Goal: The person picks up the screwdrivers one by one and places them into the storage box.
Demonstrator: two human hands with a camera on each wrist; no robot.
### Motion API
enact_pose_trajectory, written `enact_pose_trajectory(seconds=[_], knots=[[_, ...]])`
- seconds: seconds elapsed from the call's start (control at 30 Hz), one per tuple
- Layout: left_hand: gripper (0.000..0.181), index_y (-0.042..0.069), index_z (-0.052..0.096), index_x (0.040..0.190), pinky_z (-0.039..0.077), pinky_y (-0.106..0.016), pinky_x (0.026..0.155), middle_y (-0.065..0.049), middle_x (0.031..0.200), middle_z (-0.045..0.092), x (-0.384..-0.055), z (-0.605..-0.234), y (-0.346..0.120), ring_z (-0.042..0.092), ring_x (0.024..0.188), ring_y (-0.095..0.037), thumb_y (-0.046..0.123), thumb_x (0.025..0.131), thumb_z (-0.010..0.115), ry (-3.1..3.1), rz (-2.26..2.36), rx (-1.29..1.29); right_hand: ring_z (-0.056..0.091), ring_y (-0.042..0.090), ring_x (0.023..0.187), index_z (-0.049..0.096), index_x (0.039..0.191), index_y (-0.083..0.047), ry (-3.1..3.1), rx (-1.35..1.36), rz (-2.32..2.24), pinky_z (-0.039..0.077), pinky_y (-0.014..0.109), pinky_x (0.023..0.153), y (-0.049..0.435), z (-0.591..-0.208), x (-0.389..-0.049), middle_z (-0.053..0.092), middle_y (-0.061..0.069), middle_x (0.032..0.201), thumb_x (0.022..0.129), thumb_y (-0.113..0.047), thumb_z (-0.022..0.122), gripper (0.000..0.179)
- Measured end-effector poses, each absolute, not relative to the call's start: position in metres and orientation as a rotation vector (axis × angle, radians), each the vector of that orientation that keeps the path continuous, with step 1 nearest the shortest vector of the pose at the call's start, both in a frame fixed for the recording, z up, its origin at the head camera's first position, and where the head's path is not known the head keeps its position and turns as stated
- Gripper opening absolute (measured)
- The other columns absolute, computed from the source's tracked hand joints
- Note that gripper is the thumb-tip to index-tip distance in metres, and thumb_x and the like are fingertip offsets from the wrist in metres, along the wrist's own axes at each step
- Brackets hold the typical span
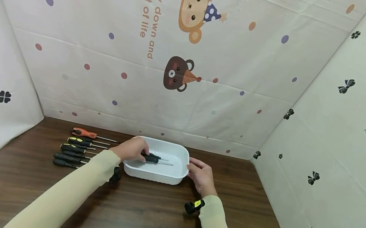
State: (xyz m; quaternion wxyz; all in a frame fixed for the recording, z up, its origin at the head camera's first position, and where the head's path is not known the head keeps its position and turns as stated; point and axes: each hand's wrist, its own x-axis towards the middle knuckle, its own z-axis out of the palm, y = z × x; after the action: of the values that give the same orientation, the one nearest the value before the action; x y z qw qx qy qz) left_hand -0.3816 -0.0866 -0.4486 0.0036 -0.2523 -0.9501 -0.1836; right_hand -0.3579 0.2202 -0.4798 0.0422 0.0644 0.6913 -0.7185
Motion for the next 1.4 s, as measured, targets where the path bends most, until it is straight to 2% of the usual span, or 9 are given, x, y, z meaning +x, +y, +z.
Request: enact_pose_trajectory(seconds=[0.23,0.57,0.93,1.23,1.4], knots=[[0.017,0.009,0.082,0.095,0.056,-0.035,0.090,-0.002,0.100,0.078,-0.3838,-0.4527,-0.0847,0.065,0.091,-0.014,0.012,0.080,0.089,-2.974,-0.467,-0.808,0.069,0.014,0.077,0.065,0.133,0.005,2.121,0.201,-2.191,0.060,0.026,0.069,0.2201,-0.4788,-0.3578,0.073,0.021,0.120,0.094,-0.001,0.069,0.039],[0.013,0.009,0.082,0.091,0.057,-0.032,0.082,-0.001,0.094,0.078,-0.3837,-0.4546,-0.0861,0.063,0.082,-0.010,0.008,0.080,0.088,-2.943,-0.470,-0.866,0.068,0.013,0.077,0.062,0.136,0.006,2.128,0.159,-2.185,0.059,0.024,0.069,0.2207,-0.4796,-0.3572,0.071,0.022,0.125,0.094,0.000,0.068,0.042],[0.005,0.011,0.081,0.085,0.052,-0.029,0.072,0.005,0.081,0.072,-0.3830,-0.4539,-0.0879,0.054,0.071,-0.008,0.009,0.084,0.085,-2.938,-0.418,-0.871,0.067,0.011,0.073,0.061,0.136,0.008,2.113,0.148,-2.218,0.058,0.023,0.066,0.2206,-0.4805,-0.3570,0.074,0.018,0.115,0.093,0.003,0.068,0.043],[0.004,0.010,0.081,0.087,0.055,-0.032,0.079,0.002,0.089,0.076,-0.3822,-0.4524,-0.0873,0.058,0.077,-0.009,0.007,0.085,0.083,-2.936,-0.418,-0.856,0.064,0.009,0.068,0.060,0.136,0.009,2.109,0.143,-2.229,0.057,0.022,0.063,0.2187,-0.4799,-0.3560,0.077,0.011,0.104,0.094,0.002,0.068,0.043],[0.005,0.010,0.081,0.085,0.055,-0.032,0.077,0.001,0.086,0.075,-0.3831,-0.4529,-0.0878,0.056,0.074,-0.010,0.005,0.086,0.082,-2.928,-0.438,-0.864,0.065,0.009,0.068,0.061,0.135,0.008,2.119,0.153,-2.215,0.056,0.022,0.063,0.2190,-0.4806,-0.3570,0.077,0.012,0.105,0.093,0.002,0.068,0.043]])
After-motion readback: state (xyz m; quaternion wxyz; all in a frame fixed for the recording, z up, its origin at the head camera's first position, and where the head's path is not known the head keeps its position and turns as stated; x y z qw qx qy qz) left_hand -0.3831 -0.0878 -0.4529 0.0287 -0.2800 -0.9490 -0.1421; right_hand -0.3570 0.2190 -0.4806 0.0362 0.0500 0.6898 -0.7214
